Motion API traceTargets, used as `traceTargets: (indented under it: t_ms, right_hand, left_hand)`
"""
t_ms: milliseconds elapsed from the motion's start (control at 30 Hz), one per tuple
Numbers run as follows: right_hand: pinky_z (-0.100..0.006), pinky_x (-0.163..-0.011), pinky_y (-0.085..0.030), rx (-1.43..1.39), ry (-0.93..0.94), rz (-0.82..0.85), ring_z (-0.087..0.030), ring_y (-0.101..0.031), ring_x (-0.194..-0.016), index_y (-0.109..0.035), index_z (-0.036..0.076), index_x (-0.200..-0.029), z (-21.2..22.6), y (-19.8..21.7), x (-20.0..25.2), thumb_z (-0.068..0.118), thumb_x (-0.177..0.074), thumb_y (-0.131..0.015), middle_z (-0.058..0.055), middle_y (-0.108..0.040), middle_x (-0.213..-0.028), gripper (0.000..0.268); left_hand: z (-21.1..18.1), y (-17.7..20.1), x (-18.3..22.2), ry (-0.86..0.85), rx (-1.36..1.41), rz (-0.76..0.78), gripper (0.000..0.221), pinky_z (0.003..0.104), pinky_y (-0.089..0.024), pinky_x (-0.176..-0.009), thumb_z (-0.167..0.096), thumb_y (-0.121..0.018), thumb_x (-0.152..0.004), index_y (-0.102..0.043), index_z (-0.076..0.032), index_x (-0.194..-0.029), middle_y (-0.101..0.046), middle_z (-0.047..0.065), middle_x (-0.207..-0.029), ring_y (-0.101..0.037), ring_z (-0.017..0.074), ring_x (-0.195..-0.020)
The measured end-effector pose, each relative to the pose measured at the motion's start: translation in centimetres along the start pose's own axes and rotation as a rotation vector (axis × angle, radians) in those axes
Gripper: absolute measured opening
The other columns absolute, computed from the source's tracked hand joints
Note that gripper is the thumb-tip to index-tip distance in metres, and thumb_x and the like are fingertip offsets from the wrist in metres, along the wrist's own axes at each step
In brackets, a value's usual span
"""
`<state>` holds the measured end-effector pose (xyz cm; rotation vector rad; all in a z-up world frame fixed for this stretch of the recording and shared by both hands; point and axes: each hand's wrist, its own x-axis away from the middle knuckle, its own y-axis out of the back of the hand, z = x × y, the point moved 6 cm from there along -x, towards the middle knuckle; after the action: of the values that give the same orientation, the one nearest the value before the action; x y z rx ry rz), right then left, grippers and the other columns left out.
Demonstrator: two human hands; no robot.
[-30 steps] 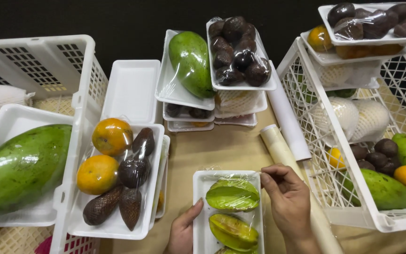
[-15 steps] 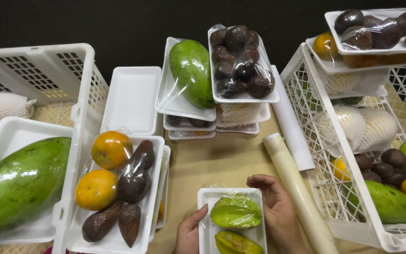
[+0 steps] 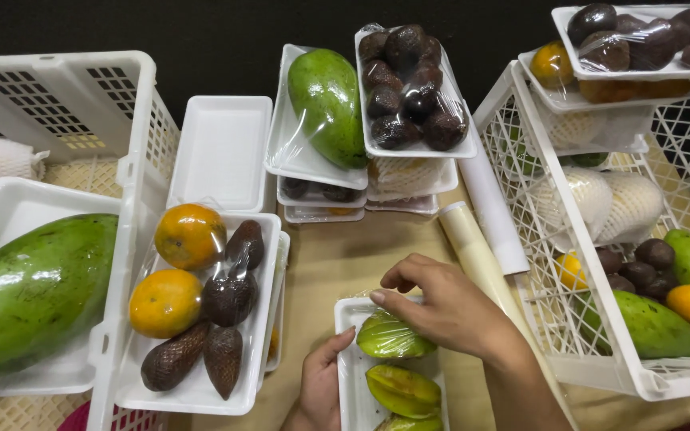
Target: Packaging starfruit by placing them on a tray and wrapping them with plastic film.
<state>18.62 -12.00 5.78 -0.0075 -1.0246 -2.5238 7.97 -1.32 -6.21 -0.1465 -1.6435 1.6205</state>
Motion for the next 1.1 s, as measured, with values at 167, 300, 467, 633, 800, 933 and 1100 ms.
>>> traceTargets:
  t_ms: [167,300,467,633,800,933,1100]
  right_hand:
    - [-0.033,-0.073,-0.05,0.131,0.062,0.074,-0.018,-0.07,-0.078,-0.074,0.015,-0.085,1.4,-0.5,-1.4,0.03,-0.09,-0.068,0.0,-0.074,-0.082,0.017]
    - [-0.031,-0.063,-0.044,-0.034,-0.063,0.175,-0.012,-0.056,-0.068,-0.067,0.014,-0.087,1.8,-0.5,-1.6,0.026,-0.099,-0.062,0.001,-0.066,-0.074,0.018]
    - [-0.03,-0.068,-0.043,-0.069,-0.112,0.19,-0.011,-0.052,-0.073,-0.064,0.015,-0.093,0.4,-0.9,-2.0,0.032,-0.104,-0.056,0.003,-0.061,-0.077,0.021]
    - [-0.031,-0.066,-0.048,-0.057,-0.144,0.081,-0.012,-0.062,-0.063,-0.057,0.018,-0.093,0.9,-1.3,-1.6,0.034,-0.105,-0.054,0.002,-0.067,-0.069,0.02]
    - [-0.036,-0.059,-0.04,-0.029,0.01,0.022,-0.017,-0.049,-0.057,-0.055,0.015,-0.094,1.1,-1.6,-1.9,0.032,-0.105,-0.053,-0.001,-0.057,-0.063,0.02]
    - [-0.035,-0.064,-0.042,0.085,-0.086,0.163,-0.016,-0.051,-0.065,-0.062,0.017,-0.098,0.7,-1.7,-2.2,0.035,-0.103,-0.056,0.0,-0.062,-0.069,0.02]
    - [-0.028,-0.054,-0.037,-0.15,-0.208,0.512,-0.009,-0.047,-0.061,-0.068,0.012,-0.093,-1.3,-3.5,-1.9,0.029,-0.103,-0.063,0.003,-0.058,-0.07,0.02]
  left_hand:
    - [-0.4,-0.7,0.4,-0.06,-0.031,-0.034,0.057,0.048,-0.044,-0.109,-0.029,-0.048,-0.093,-0.058,0.001,-0.14,-0.064,0.025,-0.133,-0.06,0.0413,-0.121]
    - [0.1,-0.9,1.1,-0.043,-0.124,-0.01,0.053,0.047,-0.047,-0.108,-0.029,-0.048,-0.095,-0.061,0.001,-0.137,-0.067,0.024,-0.13,-0.063,0.0395,-0.119]
    - [-0.3,-0.5,1.5,-0.094,-0.193,-0.038,0.049,0.048,-0.051,-0.101,-0.023,-0.05,-0.094,-0.064,0.004,-0.132,-0.07,0.026,-0.122,-0.067,0.0405,-0.111]
    - [-0.2,-0.3,2.0,-0.003,-0.19,0.012,0.048,0.047,-0.05,-0.105,-0.024,-0.05,-0.096,-0.063,0.001,-0.134,-0.07,0.024,-0.124,-0.066,0.0388,-0.115]
    - [-0.5,0.5,2.1,-0.007,-0.231,-0.014,0.046,0.046,-0.052,-0.102,-0.021,-0.051,-0.092,-0.065,0.004,-0.129,-0.071,0.024,-0.119,-0.068,0.0386,-0.11]
    - [-0.5,1.9,1.8,0.026,-0.265,-0.054,0.051,0.046,-0.054,-0.098,-0.02,-0.05,-0.088,-0.065,0.005,-0.13,-0.072,0.025,-0.117,-0.069,0.039,-0.106]
    - [-0.1,2.1,1.3,0.004,-0.276,0.003,0.05,0.044,-0.052,-0.098,-0.02,-0.049,-0.089,-0.063,0.004,-0.131,-0.071,0.025,-0.117,-0.068,0.0376,-0.107]
